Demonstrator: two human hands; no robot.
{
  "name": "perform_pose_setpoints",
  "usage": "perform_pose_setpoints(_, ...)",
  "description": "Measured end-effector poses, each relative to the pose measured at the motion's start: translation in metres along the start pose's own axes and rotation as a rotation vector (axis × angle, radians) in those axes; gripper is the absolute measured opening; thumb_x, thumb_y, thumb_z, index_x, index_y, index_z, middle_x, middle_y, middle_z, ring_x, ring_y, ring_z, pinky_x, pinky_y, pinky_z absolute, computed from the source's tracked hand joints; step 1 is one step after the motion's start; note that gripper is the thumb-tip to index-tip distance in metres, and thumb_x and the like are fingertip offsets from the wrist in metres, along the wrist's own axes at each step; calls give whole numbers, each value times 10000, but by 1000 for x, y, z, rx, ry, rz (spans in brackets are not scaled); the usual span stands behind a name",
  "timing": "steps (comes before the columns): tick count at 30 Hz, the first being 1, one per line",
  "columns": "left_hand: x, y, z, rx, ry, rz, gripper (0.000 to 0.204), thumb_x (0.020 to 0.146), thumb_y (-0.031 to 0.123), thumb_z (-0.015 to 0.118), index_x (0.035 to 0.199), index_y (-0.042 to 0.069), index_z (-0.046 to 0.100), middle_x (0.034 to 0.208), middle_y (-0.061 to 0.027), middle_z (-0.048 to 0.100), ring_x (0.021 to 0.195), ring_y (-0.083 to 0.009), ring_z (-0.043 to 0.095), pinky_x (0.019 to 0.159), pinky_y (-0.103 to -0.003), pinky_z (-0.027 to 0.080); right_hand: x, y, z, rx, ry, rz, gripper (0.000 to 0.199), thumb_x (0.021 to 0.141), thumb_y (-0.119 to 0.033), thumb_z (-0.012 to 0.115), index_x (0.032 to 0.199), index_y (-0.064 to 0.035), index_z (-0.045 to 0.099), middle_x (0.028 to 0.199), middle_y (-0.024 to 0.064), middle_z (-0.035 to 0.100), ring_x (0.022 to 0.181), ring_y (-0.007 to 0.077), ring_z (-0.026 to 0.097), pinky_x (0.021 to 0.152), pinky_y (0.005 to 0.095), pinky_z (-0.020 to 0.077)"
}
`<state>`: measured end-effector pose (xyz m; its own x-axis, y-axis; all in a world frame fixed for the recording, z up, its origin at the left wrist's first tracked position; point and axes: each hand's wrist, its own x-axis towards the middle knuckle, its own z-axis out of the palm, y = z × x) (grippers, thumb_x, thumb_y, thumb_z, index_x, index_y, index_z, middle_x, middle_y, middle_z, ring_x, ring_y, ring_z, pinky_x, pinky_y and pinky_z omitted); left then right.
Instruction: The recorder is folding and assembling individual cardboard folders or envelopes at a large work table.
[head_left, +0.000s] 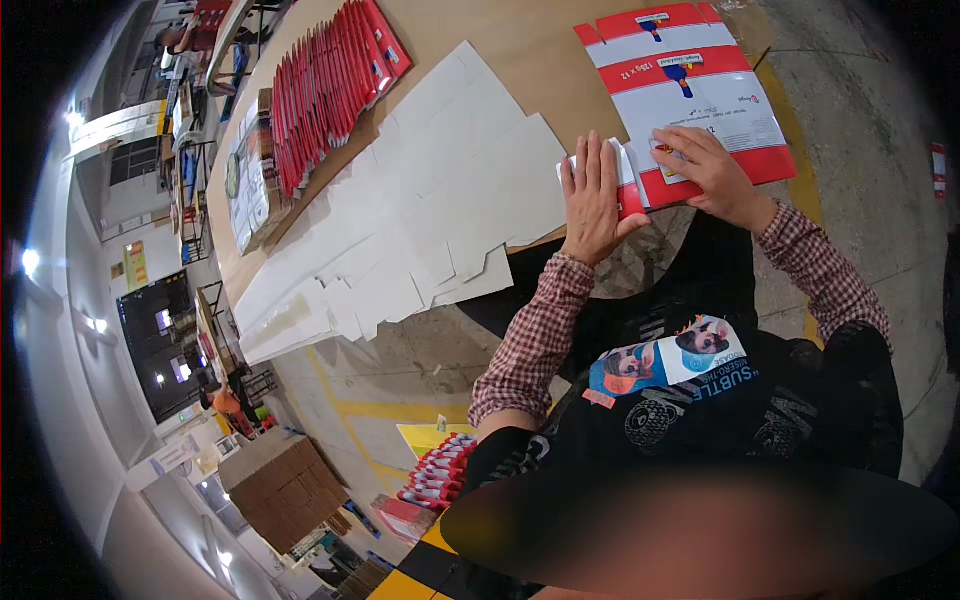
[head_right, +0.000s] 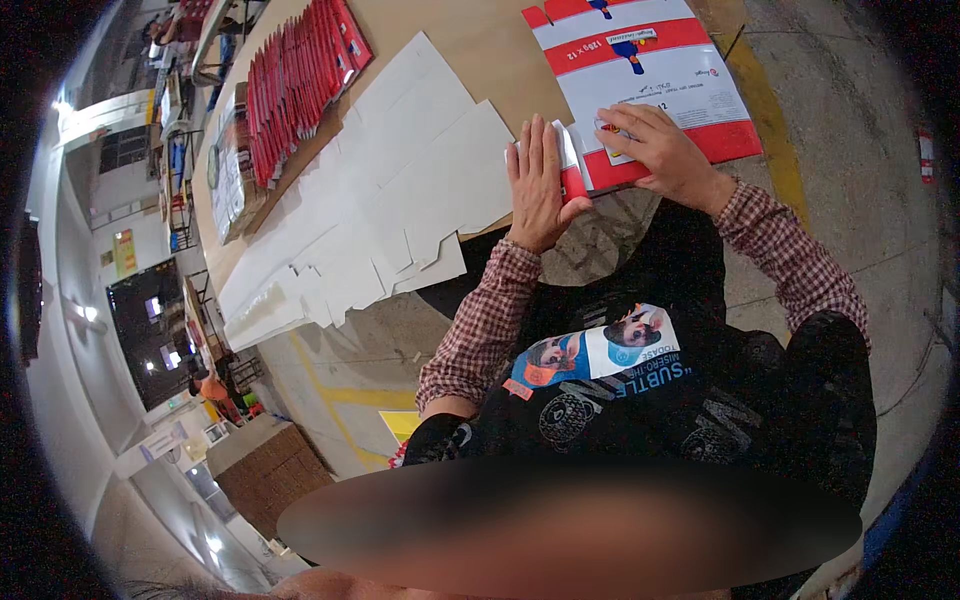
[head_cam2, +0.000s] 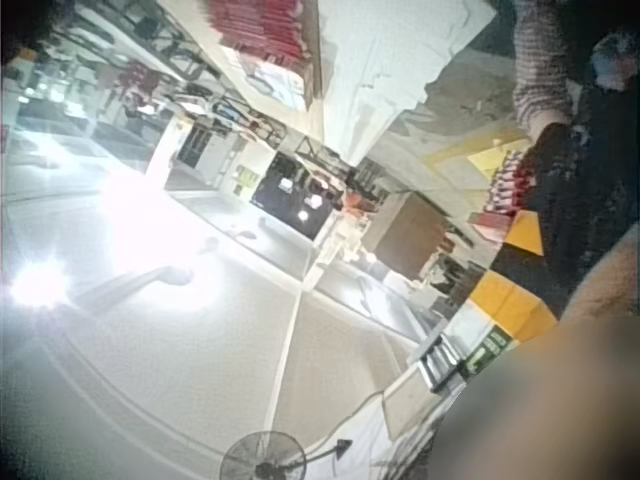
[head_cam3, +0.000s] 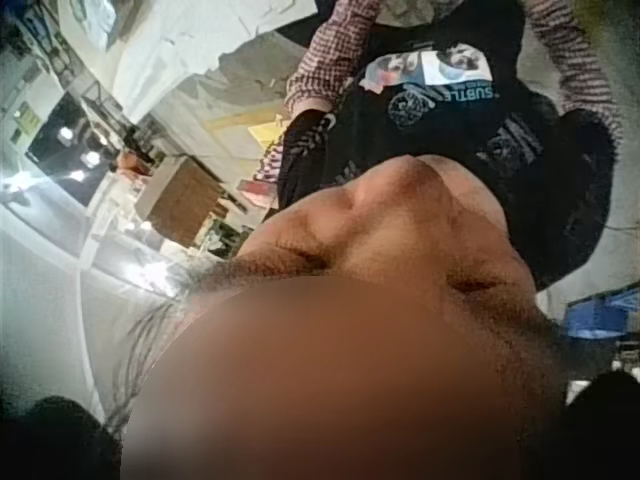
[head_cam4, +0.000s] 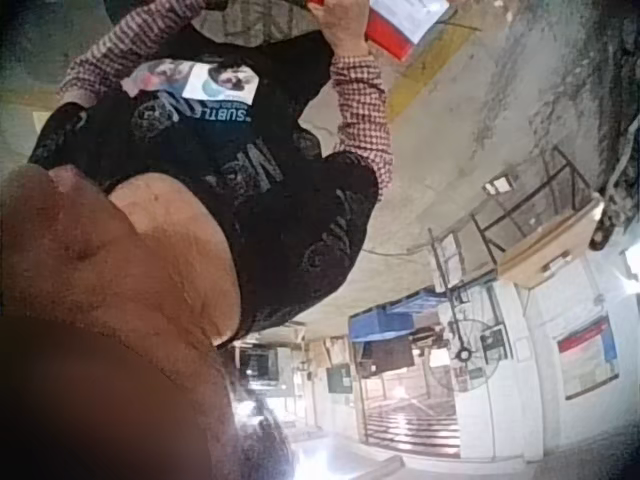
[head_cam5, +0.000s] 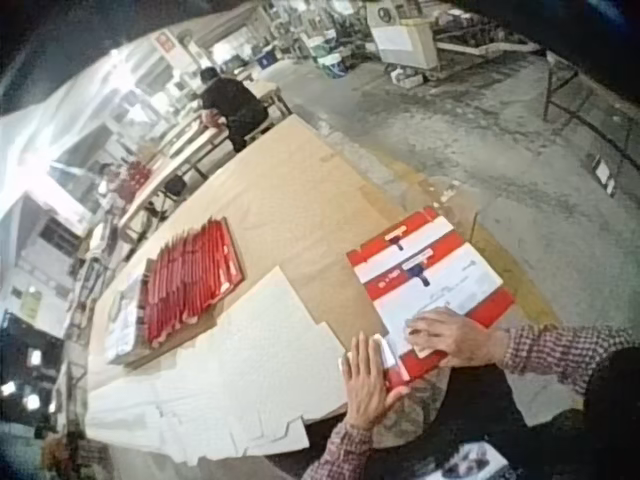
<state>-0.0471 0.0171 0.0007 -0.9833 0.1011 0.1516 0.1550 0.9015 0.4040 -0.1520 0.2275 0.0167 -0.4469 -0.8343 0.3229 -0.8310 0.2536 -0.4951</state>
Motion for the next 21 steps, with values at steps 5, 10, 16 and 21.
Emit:
perform_pose_setpoints(5, 7, -1, 6, 65, -8, -15, 1072, 740, 765, 375, 1403, -57, 200, 1472, -251, 169, 1368, -408, 154, 1076, -564, 107, 0, 1, 2, -29, -59, 18, 703, 623, -225, 767, 1249, -47, 501, 1381, 121, 397, 1284, 297, 348, 1055, 422, 314)
perform_pose_setpoints(10, 10, 4, 8, 181, -103, -34, 942, 774, 664, 482, 1402, -3, 267, 1476, -249, 162, 1370, -420, 136, 1063, -590, 112, -5, 0, 14, -87, -158, -14, 691, 749, -466, 655, 1245, -11, 499, 1378, 131, 396, 1287, 306, 338, 1081, 442, 263)
perform_pose_setpoints(16, 13, 10, 10, 207, -107, -61, 714, 846, 498, 527, 1413, 122, 310, 1491, -186, 181, 1364, -443, 126, 1059, -600, 127, -5, 4, 5, 2, -173, -29, 587, 805, -441, 620, 1209, -23, 541, 1363, 135, 424, 1277, 290, 367, 1075, 435, 267)
perform_pose_setpoints(21, 16, 12, 15, 159, -20, -108, 558, 880, 294, 524, 1395, 161, 354, 1482, -146, 234, 1357, -456, 128, 1066, -604, 123, -61, 18, -42, -157, 226, 503, 455, 874, -317, 592, 1243, -62, 523, 1336, 116, 470, 1226, 286, 437, 1058, 425, 305)
